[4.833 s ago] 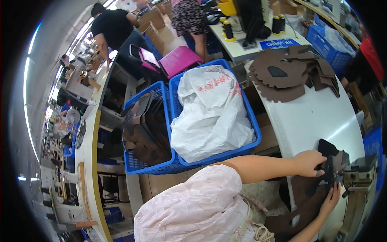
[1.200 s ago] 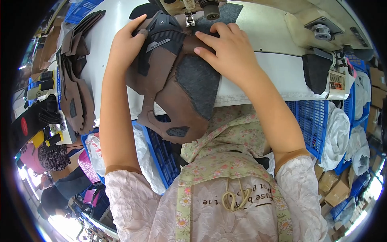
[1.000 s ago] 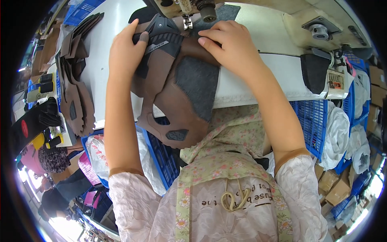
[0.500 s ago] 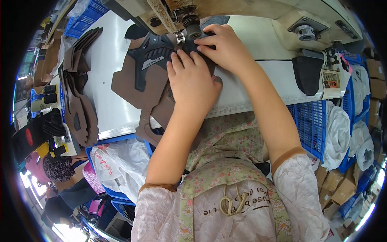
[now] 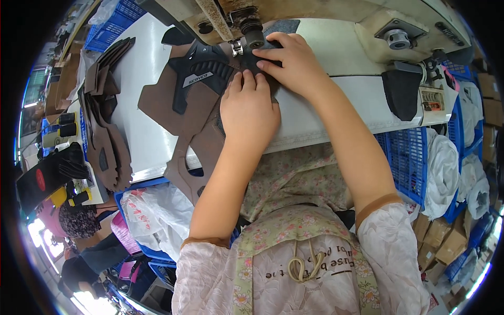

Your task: Sewing together components of a shoe upper using an industrial sewing machine.

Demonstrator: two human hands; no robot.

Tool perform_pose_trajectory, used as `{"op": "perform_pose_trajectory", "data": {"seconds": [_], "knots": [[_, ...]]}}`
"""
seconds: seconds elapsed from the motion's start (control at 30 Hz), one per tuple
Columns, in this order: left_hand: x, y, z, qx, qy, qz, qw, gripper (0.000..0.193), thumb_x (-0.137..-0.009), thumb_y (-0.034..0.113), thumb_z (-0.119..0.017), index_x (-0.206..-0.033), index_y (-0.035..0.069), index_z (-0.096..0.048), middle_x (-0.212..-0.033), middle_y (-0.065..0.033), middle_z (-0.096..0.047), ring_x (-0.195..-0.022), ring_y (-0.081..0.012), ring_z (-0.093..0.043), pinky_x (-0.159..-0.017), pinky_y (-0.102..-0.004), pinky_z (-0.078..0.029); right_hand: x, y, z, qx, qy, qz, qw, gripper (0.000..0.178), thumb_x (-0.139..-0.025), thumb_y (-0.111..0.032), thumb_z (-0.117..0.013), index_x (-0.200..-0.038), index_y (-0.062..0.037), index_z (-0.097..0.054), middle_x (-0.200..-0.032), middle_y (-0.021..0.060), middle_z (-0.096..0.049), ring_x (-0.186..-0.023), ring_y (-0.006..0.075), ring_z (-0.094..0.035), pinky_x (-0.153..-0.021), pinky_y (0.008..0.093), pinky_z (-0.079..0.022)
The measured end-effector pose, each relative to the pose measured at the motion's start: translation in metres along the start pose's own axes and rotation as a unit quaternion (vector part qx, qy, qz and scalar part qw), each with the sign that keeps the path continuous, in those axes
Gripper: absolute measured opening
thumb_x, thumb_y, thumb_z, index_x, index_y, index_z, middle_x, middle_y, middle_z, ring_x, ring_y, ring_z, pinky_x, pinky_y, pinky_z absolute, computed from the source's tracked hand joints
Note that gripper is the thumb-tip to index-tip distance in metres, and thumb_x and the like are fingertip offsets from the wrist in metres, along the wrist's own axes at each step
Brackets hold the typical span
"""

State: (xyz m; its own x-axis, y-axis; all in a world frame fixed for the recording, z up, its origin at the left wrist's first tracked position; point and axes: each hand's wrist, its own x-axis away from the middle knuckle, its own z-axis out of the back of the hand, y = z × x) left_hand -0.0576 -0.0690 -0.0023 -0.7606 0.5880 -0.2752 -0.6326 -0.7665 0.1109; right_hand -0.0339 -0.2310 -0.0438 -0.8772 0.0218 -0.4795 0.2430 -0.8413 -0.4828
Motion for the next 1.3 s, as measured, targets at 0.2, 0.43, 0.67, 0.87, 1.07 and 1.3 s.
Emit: {"op": "perform_pose_trajectory", "data": {"seconds": [0.2,0.43,0.67,0.87,1.07,1.3], "knots": [[0.002,-0.017,0.003,0.029,0.041,-0.062,0.997,0.038,-0.067,0.015,-0.067,-0.1,-0.003,-0.069,-0.111,-0.0185,-0.068,-0.111,-0.0314,-0.063,-0.094,-0.0439,-0.05,0.002,-0.002,-0.001,0.016,0.034,0.025,0.999,0.025,-0.081,-0.029,-0.074,-0.105,-0.0204,-0.077,-0.12,0.0076,-0.062,-0.112,0.0285,-0.055,-0.097,0.0384,-0.045],[-0.003,-0.024,0.01,0.041,0.03,-0.094,0.994,0.031,-0.065,0.015,-0.065,-0.09,-0.001,-0.068,-0.104,-0.016,-0.07,-0.103,-0.0288,-0.066,-0.081,-0.0421,-0.053,0.004,-0.005,-0.003,0.039,0.072,0.05,0.995,0.024,-0.08,-0.029,-0.075,-0.101,-0.0184,-0.078,-0.113,0.0098,-0.064,-0.109,0.0274,-0.056,-0.093,0.0385,-0.047],[-0.003,-0.023,0.007,0.026,0.028,-0.086,0.996,0.037,-0.066,0.012,-0.062,-0.1,0.0,-0.072,-0.109,-0.0169,-0.071,-0.106,-0.0285,-0.067,-0.087,-0.0389,-0.054,0.005,-0.006,-0.001,0.047,0.036,0.041,0.997,0.028,-0.082,-0.025,-0.073,-0.11,-0.0205,-0.075,-0.124,0.0084,-0.062,-0.115,0.0288,-0.055,-0.098,0.0393,-0.046],[-0.005,-0.021,0.004,0.024,0.027,-0.077,0.996,0.037,-0.067,0.013,-0.063,-0.1,0.0,-0.071,-0.108,-0.0175,-0.071,-0.106,-0.0286,-0.067,-0.086,-0.0392,-0.055,0.002,-0.002,-0.005,0.066,0.073,0.069,0.993,0.024,-0.081,-0.029,-0.073,-0.102,-0.019,-0.077,-0.113,0.0095,-0.065,-0.11,0.027,-0.057,-0.094,0.0392,-0.048],[-0.008,-0.02,-0.005,0.026,0.071,-0.095,0.993,0.03,-0.065,0.015,-0.064,-0.09,0.0,-0.069,-0.096,-0.0156,-0.07,-0.095,-0.0283,-0.067,-0.078,-0.0399,-0.054,0.001,0.001,-0.006,0.074,0.072,0.074,0.992,0.024,-0.081,-0.03,-0.073,-0.103,-0.02,-0.077,-0.114,0.0092,-0.066,-0.111,0.0273,-0.057,-0.094,0.0392,-0.048],[-0.014,-0.017,-0.005,0.025,0.039,-0.073,0.996,0.029,-0.069,0.015,-0.063,-0.093,0.0,-0.069,-0.105,-0.0172,-0.071,-0.102,-0.0285,-0.068,-0.082,-0.0398,-0.055,-0.003,0.007,-0.009,0.079,0.059,0.071,0.993,0.025,-0.083,-0.032,-0.072,-0.105,-0.022,-0.077,-0.117,0.0075,-0.065,-0.114,0.0256,-0.056,-0.096,0.0388,-0.047]]}}
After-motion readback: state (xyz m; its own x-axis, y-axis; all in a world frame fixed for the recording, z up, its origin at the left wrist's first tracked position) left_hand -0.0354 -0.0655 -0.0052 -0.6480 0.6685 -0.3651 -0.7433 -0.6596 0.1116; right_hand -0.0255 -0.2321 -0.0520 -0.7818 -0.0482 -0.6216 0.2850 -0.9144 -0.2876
